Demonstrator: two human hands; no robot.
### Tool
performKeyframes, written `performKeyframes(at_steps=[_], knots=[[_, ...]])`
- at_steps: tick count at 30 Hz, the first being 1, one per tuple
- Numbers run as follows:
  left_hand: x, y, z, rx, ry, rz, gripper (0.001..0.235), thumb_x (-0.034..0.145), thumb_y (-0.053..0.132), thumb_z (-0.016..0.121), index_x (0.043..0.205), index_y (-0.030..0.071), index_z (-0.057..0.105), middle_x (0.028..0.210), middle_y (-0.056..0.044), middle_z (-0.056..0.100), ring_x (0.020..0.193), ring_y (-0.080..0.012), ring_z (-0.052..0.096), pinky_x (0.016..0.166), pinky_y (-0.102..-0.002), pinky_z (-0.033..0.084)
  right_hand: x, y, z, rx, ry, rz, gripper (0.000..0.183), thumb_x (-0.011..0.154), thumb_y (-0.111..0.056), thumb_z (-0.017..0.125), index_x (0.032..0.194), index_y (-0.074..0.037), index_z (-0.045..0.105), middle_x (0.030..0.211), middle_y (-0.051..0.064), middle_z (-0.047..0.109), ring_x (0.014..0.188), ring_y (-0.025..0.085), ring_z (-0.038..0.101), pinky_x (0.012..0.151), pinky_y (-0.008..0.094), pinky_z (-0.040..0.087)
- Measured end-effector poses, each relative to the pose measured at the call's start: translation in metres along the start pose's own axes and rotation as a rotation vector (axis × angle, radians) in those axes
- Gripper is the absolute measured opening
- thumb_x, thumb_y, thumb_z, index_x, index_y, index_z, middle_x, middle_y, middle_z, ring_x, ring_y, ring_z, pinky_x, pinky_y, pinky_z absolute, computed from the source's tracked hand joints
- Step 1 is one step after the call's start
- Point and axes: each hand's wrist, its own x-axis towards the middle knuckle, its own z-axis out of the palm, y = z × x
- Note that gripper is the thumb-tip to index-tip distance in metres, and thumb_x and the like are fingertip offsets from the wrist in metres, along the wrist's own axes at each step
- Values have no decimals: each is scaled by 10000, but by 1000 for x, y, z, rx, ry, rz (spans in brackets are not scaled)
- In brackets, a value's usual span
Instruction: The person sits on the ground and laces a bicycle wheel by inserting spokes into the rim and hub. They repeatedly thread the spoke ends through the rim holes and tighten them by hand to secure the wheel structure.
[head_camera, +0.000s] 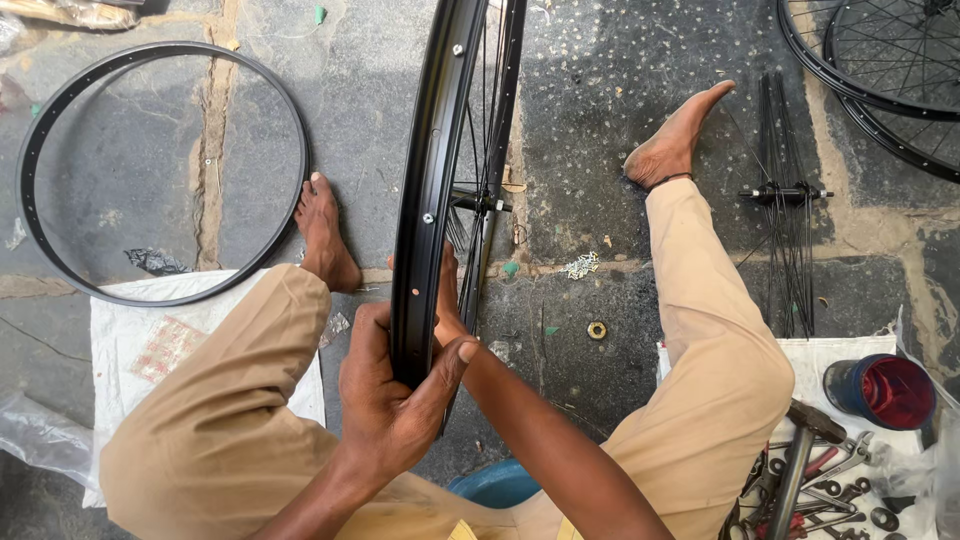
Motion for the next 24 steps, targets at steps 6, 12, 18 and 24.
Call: performKeyframes(at_steps=[6, 12, 18, 24], knots=[[-1, -1, -2, -20, -9, -26, 338, 887, 119, 802, 1066, 39, 527, 663, 53, 536, 563, -6, 470, 473, -192, 377, 6, -47, 2, 341, -98, 225, 333, 953, -318, 714, 1069, -7, 685, 948, 76, 675, 889, 188, 658, 795, 324, 543], [-6, -3, -2, -129, -35, -93, 353, 890, 111, 805, 1084, 43, 518, 699, 48, 512, 578, -12, 442, 487, -191, 365, 64, -114, 0, 981, -214, -76, 510, 959, -393, 622, 1395, -184, 459, 1121, 58, 683, 987, 156, 680, 828, 304, 606], [1, -2, -3, -196, -21, -74, 391, 869, 95, 816, 1113, 44, 514, 734, 31, 543, 606, -12, 462, 516, -184, 383, 48, -158, -30, 271, -146, 5, 287, 1069, -223, 609, 1188, 37, 581, 935, 189, 650, 779, 272, 640, 691, 359, 542], [-2, -6, -6, -166, 16, -71, 368, 875, 94, 811, 1085, 47, 512, 782, 29, 571, 646, -16, 502, 555, -182, 421, -37, -92, -85, -80, 292, -158, 211, 924, -128, 617, 1100, -11, 619, 1032, 85, 666, 885, 185, 692, 724, 273, 622]])
